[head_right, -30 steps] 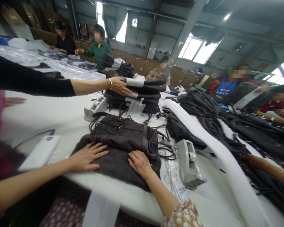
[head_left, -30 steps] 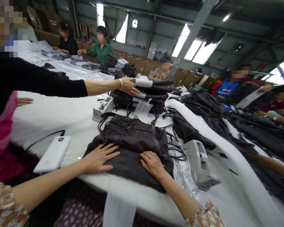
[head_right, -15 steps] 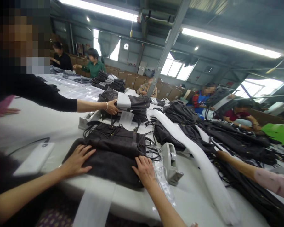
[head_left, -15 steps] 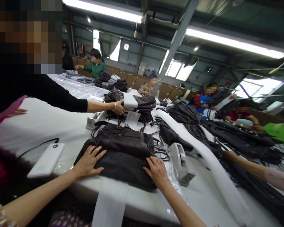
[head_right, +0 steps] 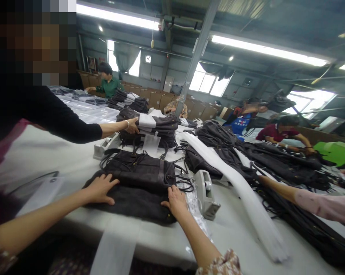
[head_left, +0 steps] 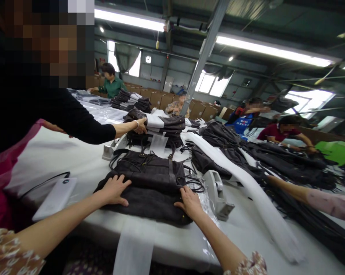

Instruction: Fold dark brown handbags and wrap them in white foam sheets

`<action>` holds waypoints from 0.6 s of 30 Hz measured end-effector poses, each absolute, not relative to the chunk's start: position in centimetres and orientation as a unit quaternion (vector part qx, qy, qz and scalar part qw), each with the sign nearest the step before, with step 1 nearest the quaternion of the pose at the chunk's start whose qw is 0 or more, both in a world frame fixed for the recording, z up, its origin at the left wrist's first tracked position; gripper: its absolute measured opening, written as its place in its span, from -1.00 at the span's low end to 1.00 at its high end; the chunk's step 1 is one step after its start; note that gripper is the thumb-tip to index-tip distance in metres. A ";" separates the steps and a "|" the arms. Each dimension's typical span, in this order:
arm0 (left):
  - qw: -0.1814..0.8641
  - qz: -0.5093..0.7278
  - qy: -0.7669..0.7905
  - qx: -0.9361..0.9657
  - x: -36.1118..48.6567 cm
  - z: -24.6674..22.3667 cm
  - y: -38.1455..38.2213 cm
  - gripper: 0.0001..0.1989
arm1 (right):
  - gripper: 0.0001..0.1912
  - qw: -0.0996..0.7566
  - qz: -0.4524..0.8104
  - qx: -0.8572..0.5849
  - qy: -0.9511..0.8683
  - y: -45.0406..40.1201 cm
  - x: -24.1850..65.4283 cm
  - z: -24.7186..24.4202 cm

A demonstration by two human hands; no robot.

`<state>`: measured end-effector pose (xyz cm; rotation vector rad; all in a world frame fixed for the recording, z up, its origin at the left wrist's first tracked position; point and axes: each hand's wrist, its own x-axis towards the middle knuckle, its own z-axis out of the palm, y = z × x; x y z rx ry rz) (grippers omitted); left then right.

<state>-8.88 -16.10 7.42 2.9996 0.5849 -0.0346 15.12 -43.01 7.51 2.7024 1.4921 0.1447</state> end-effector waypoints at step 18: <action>0.067 -0.028 0.214 0.974 -2.6 5.2 -20.5 0.06 | -0.57 0.072 -0.020 0.874 0.480 -40.8 16.0 9.3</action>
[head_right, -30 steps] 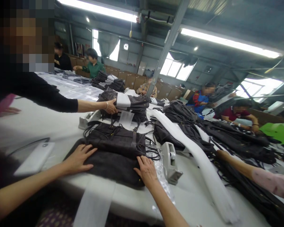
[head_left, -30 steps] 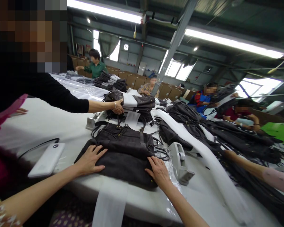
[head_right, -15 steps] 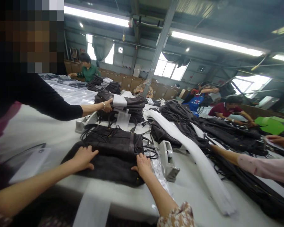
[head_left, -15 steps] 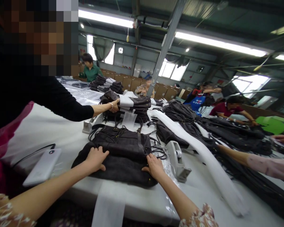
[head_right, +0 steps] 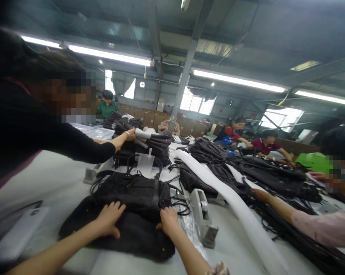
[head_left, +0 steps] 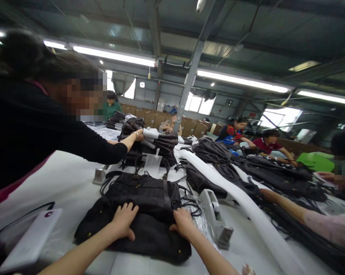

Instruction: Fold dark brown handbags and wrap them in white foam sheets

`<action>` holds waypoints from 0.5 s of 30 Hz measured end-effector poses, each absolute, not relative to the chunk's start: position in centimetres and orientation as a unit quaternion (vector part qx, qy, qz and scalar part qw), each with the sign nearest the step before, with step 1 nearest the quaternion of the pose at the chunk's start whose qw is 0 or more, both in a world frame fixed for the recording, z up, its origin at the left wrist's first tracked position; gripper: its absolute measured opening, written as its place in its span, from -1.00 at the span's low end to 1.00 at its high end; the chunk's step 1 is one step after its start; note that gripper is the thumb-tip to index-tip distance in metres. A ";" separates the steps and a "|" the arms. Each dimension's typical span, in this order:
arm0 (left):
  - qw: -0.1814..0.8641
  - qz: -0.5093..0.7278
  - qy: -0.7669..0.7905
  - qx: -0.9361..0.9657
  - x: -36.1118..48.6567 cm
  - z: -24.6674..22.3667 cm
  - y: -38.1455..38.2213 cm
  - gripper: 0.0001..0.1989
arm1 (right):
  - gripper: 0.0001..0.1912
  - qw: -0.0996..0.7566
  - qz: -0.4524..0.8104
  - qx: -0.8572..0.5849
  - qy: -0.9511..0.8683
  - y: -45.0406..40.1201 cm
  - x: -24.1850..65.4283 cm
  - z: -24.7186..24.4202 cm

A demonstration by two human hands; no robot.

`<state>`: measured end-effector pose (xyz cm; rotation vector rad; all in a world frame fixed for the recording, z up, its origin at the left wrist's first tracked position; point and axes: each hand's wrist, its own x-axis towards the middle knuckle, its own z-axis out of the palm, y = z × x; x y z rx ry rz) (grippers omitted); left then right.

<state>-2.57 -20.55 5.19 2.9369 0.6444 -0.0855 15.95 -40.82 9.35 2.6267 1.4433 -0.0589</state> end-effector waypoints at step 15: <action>0.084 0.014 0.260 0.962 -3.3 5.6 -21.5 0.14 | -0.79 0.024 0.267 0.765 0.585 -43.4 13.3 11.2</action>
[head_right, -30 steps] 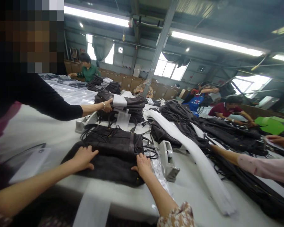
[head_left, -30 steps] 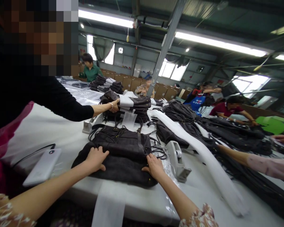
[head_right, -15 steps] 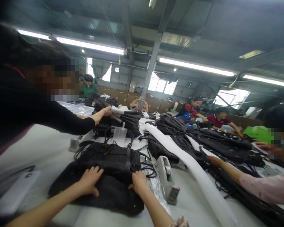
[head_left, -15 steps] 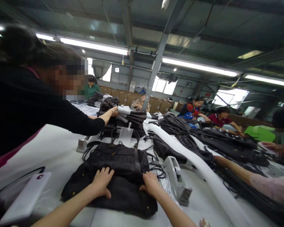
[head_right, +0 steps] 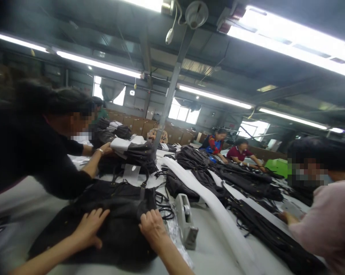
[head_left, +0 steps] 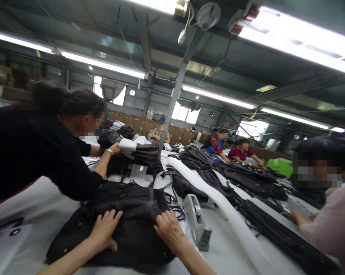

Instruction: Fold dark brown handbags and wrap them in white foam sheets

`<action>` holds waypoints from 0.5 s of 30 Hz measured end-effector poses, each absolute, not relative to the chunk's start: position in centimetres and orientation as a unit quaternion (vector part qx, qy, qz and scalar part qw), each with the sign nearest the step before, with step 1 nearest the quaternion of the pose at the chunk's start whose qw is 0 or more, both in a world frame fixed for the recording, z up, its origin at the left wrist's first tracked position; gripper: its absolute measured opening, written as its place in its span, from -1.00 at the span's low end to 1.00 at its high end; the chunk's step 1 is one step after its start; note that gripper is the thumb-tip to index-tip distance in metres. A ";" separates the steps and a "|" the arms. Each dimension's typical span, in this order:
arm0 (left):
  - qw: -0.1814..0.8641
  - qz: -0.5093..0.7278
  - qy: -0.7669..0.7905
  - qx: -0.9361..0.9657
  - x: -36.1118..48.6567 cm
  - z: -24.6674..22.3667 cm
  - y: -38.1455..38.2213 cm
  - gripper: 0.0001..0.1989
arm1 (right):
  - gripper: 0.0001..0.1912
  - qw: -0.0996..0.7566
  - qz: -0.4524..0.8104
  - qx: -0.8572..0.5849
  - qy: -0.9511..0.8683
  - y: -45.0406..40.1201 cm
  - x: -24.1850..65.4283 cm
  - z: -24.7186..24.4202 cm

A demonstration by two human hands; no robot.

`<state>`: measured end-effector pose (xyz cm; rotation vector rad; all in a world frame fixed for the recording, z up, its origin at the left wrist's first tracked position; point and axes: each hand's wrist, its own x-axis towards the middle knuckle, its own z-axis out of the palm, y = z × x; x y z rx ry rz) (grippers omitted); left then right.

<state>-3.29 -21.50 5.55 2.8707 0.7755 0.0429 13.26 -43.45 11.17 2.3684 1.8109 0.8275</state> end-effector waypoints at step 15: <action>0.022 0.021 0.251 0.968 -4.9 2.4 -20.1 -0.23 | -0.32 0.075 0.204 0.739 0.638 -44.0 13.4 13.6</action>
